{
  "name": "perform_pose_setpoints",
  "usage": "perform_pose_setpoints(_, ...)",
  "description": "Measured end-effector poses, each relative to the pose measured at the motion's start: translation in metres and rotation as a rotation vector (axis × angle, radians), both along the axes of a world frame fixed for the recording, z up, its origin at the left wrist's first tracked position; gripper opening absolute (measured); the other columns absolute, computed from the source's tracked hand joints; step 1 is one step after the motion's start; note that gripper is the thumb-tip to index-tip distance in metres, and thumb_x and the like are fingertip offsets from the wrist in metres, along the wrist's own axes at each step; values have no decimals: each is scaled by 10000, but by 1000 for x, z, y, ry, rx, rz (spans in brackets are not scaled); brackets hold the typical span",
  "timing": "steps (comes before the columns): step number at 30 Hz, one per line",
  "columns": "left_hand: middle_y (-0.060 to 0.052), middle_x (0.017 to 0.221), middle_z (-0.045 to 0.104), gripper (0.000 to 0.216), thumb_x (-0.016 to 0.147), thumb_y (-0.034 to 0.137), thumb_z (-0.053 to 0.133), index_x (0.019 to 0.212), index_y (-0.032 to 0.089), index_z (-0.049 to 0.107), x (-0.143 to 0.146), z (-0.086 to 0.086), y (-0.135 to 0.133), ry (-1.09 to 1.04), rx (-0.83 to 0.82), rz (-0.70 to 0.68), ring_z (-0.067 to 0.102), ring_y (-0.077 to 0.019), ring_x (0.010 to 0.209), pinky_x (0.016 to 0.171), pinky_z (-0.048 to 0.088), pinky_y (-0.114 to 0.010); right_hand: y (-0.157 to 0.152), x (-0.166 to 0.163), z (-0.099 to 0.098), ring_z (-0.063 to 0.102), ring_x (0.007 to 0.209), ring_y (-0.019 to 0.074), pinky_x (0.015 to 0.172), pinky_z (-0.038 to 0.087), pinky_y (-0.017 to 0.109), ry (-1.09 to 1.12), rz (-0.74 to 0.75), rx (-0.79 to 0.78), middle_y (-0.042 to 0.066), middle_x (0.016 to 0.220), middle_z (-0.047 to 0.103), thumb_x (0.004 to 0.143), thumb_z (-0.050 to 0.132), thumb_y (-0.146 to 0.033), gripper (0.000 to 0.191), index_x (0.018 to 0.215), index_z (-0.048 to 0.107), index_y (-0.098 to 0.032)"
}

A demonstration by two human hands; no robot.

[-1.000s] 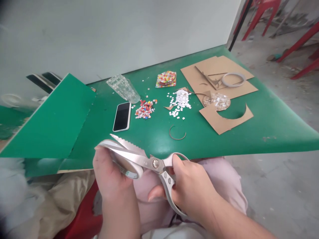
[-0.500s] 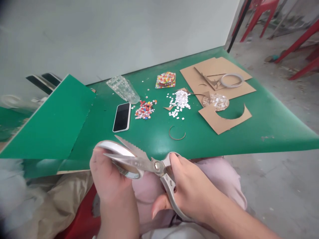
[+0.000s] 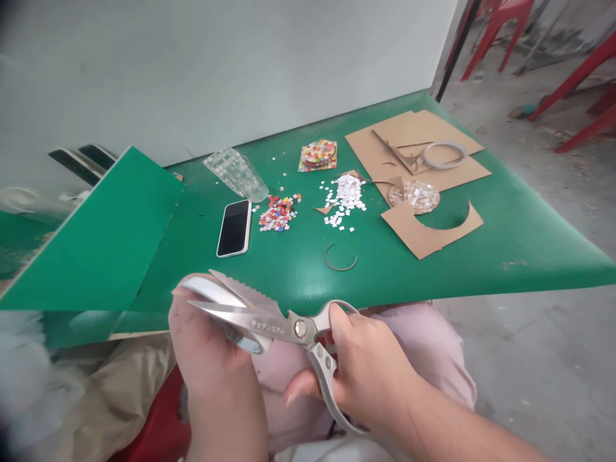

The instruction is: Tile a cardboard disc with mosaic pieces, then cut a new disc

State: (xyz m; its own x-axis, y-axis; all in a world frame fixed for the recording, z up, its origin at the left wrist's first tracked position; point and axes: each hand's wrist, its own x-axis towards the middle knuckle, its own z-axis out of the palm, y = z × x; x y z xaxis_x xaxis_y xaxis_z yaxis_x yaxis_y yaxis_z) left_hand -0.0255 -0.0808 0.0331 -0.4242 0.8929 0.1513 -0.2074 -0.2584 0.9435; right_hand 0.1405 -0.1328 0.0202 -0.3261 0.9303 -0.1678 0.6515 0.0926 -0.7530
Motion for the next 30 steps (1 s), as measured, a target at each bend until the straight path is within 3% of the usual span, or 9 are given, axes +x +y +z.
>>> perform_pose_setpoints(7, 23, 587, 577, 305, 788, 450, 568, 684, 168, 614, 1, 0, -4, 89, 74, -30, 520, -83, 528, 502, 402, -188, 0, 3, 1, 545, 531, 190, 487, 352, 268, -38, -32, -8, 36, 589, 569, 778, 461, -564, 364, 672, 382, -224)
perform_pose_setpoints(12, 41, 579, 571, 265, 781, 417, 589, 670, 178, 620, -3, -3, -4, 239, 113, 2, 499, -66, 510, 461, 369, -172, 9, 17, 4, 457, 471, 128, 460, 313, 233, 152, -59, -13, -29, 530, 494, 767, 457, -639, 446, 642, 372, -220)
perform_pose_setpoints(16, 51, 549, 552, 236, 745, 404, 632, 662, 183, 630, -3, 0, -3, 358, 83, -37, 462, -59, 484, 425, 344, -161, 15, 33, 5, 413, 522, 116, 483, 321, 221, 246, -16, -26, -44, 600, 462, 772, 401, -687, 471, 730, 369, -219)
perform_pose_setpoints(20, 55, 510, 552, 208, 722, 366, 662, 635, 181, 628, -3, 9, -5, 606, 132, -101, 456, -54, 451, 414, 341, -158, 19, 44, 9, 399, 586, 139, 517, 339, 242, 48, 37, 20, -24, 674, 462, 731, 527, -633, 454, 736, 322, -228)
perform_pose_setpoints(23, 64, 518, 575, 134, 755, 306, 640, 680, 195, 637, -7, 13, -7, 758, 180, -230, 472, -46, 447, 431, 353, -148, 23, 49, 13, 401, 595, 146, 515, 328, 247, -109, 78, 80, -23, 686, 452, 684, 622, -580, 484, 725, 287, -233)
perform_pose_setpoints(27, 65, 583, 632, 36, 773, 236, 626, 780, 207, 646, -12, 12, -9, 771, 271, -398, 512, -40, 466, 443, 374, -136, 26, 55, 15, 418, 615, 150, 531, 332, 249, -195, 158, 158, -22, 702, 453, 668, 654, -572, 514, 736, 274, -233)
perform_pose_setpoints(30, 65, 600, 647, 33, 749, 228, 657, 771, 206, 647, -13, 11, -9, 730, 298, -443, 511, -33, 454, 430, 367, -133, 27, 58, 14, 429, 629, 156, 533, 336, 254, -203, 207, 175, -10, 715, 467, 686, 644, -566, 490, 748, 292, -230)
